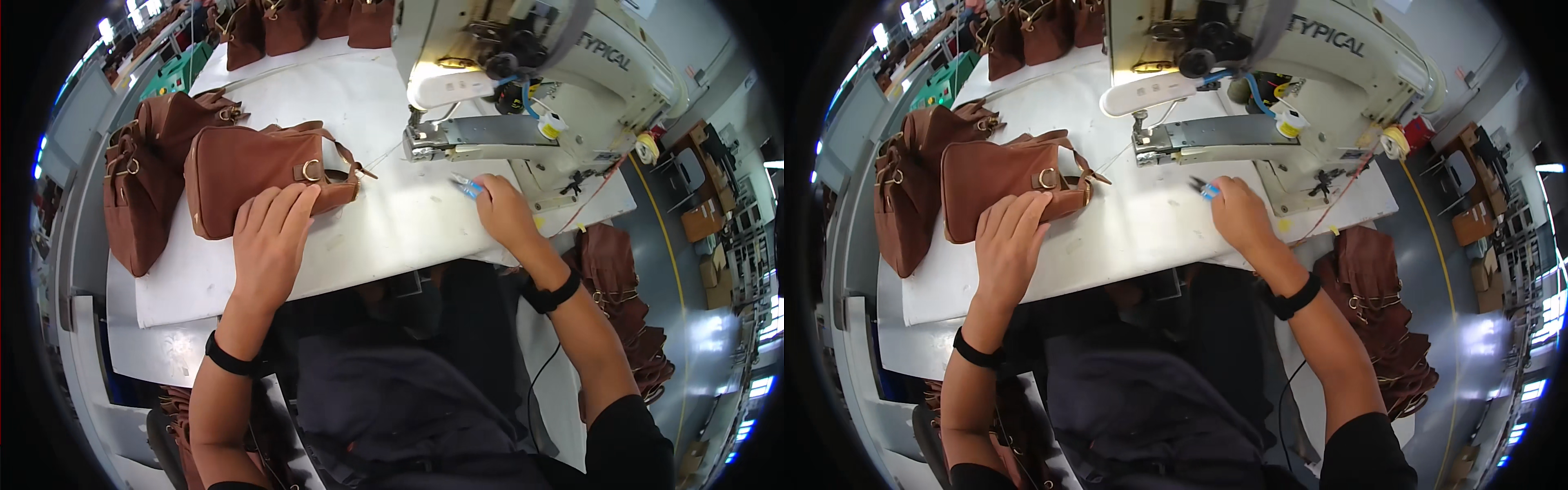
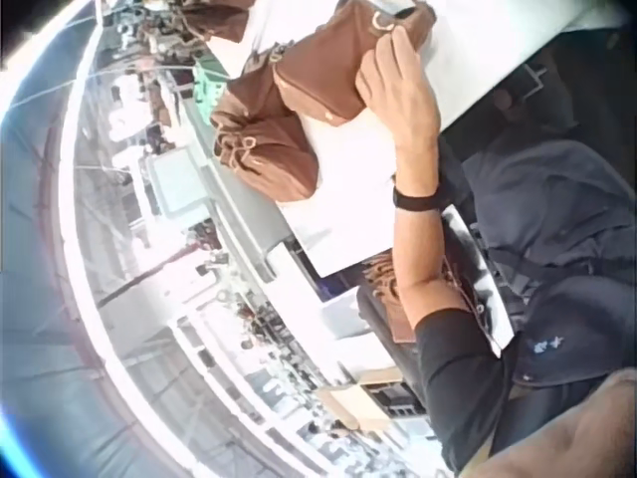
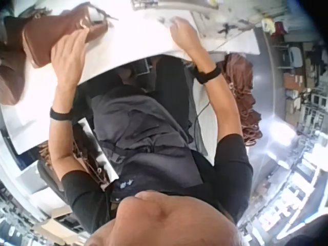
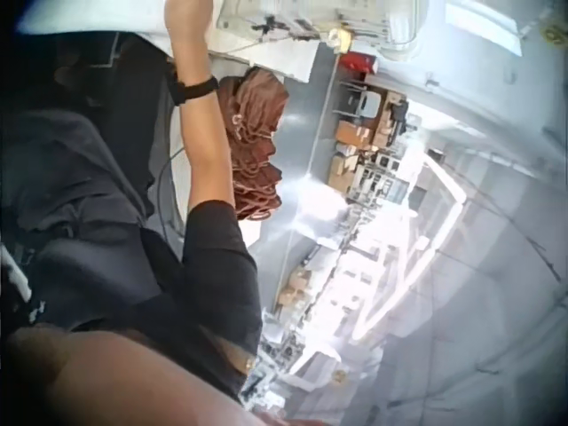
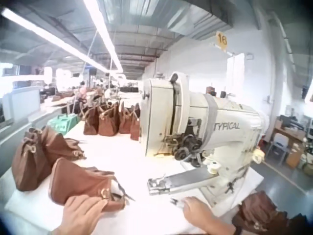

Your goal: The person operates an industrial sewing machine to stitch a zipper onto a brown fabric bag. They guide the bag under the needle, align the zipper, and sew along the edge. After sewing, they cut the thread and inspect the finished product before picking up another bag.

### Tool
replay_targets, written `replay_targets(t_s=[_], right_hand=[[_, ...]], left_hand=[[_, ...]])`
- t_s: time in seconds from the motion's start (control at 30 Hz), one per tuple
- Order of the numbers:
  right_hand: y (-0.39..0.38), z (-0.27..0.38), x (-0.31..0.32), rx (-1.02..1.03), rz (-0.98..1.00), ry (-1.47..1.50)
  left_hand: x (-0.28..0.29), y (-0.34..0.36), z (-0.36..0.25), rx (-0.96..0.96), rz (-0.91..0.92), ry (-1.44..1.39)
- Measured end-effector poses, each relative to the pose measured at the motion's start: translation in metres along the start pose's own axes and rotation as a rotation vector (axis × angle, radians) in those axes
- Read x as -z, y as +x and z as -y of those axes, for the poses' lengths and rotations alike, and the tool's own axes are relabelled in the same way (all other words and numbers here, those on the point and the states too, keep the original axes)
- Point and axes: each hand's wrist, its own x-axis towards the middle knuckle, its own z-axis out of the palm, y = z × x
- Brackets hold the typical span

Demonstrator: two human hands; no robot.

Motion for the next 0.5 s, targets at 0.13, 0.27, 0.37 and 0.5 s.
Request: replay_targets(t_s=[0.13, 0.27, 0.37, 0.5], right_hand=[[0.011, 0.066, 0.005, -0.417, 0.356, 0.779], [0.025, 0.128, -0.004, -0.384, 0.482, 0.854], [0.032, 0.139, -0.004, -0.356, 0.485, 0.776], [0.032, 0.140, -0.002, -0.363, 0.457, 0.726]], left_hand=[[-0.004, -0.001, 0.000, 0.007, 0.011, -0.009], [-0.002, -0.001, 0.001, 0.016, 0.027, 0.001], [-0.003, -0.002, 0.002, 0.021, 0.036, 0.005], [-0.003, 0.000, 0.002, 0.022, 0.020, -0.001]])
